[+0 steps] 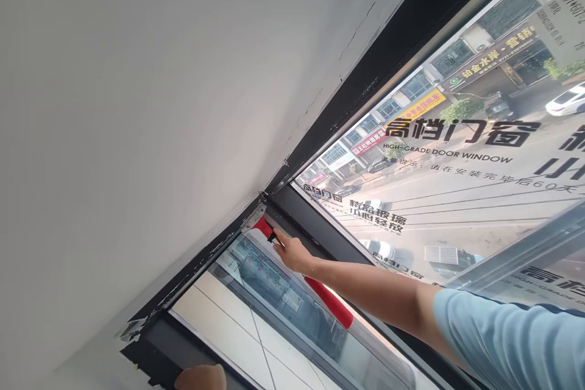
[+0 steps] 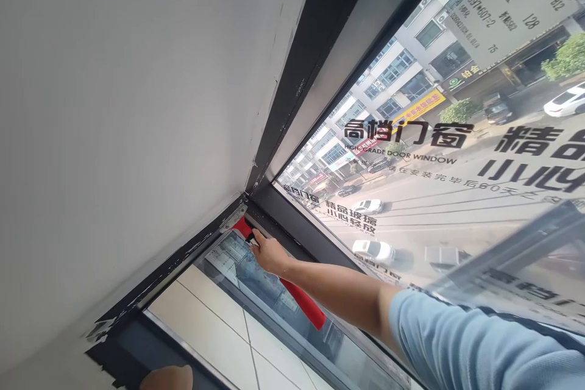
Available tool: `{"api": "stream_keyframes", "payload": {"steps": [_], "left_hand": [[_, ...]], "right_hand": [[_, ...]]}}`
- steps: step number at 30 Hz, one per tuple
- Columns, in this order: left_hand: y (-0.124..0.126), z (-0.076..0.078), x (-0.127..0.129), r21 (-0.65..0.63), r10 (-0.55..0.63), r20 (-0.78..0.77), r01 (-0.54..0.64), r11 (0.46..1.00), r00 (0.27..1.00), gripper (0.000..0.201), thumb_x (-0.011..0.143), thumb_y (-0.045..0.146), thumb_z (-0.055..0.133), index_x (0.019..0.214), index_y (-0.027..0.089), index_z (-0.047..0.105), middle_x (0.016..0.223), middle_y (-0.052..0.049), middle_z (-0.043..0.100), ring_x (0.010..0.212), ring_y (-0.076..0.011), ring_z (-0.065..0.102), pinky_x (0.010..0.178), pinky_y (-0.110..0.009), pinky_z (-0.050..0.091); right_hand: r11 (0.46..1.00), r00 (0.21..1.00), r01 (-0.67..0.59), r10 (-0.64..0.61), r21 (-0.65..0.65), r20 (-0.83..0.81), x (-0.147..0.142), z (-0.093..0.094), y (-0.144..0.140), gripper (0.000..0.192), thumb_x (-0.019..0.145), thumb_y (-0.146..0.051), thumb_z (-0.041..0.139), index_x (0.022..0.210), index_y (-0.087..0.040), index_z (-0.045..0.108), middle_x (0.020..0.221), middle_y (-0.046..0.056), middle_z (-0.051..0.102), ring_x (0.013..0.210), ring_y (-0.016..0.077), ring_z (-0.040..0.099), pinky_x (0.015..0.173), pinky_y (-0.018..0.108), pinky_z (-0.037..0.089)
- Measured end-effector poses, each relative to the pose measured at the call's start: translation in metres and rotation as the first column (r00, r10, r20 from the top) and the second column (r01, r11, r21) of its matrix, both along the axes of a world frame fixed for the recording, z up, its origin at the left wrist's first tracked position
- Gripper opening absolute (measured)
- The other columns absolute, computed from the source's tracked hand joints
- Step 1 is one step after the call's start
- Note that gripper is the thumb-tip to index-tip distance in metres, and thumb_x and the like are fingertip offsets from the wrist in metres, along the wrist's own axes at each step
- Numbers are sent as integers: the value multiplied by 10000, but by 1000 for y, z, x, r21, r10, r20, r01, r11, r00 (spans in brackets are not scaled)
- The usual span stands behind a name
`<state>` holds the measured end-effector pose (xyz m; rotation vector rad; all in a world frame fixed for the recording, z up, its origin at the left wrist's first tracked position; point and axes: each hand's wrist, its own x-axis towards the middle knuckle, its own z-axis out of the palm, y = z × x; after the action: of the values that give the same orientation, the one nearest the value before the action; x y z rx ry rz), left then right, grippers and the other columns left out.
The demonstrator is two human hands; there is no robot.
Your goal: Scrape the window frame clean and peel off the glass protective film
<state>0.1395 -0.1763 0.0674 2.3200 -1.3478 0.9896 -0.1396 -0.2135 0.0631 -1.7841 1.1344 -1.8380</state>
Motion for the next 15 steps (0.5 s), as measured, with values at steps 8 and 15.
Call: {"api": "stream_keyframes", "payload": {"steps": [8,15], "left_hand": [[-20,20,17,197,58,-89,-40,980,994,251,862,344,596,953,110,605,847,-51,597,749,-144,577,679,-282,501],[-25,28,21,200,67,-114,-43,979,991,291,873,388,572,937,104,586,818,-51,577,705,-132,556,654,-278,488]], "right_hand": [[1000,999,15,-15,-20,-30,-3,-2,-8,557,949,-311,403,1481,-191,289,1234,106,600,1084,235,586,894,302,445],[1000,1000,-12,12,-1,-26,-3,-3,-3,558,966,-316,379,1494,-198,246,1194,120,617,998,231,618,844,304,461]]}}
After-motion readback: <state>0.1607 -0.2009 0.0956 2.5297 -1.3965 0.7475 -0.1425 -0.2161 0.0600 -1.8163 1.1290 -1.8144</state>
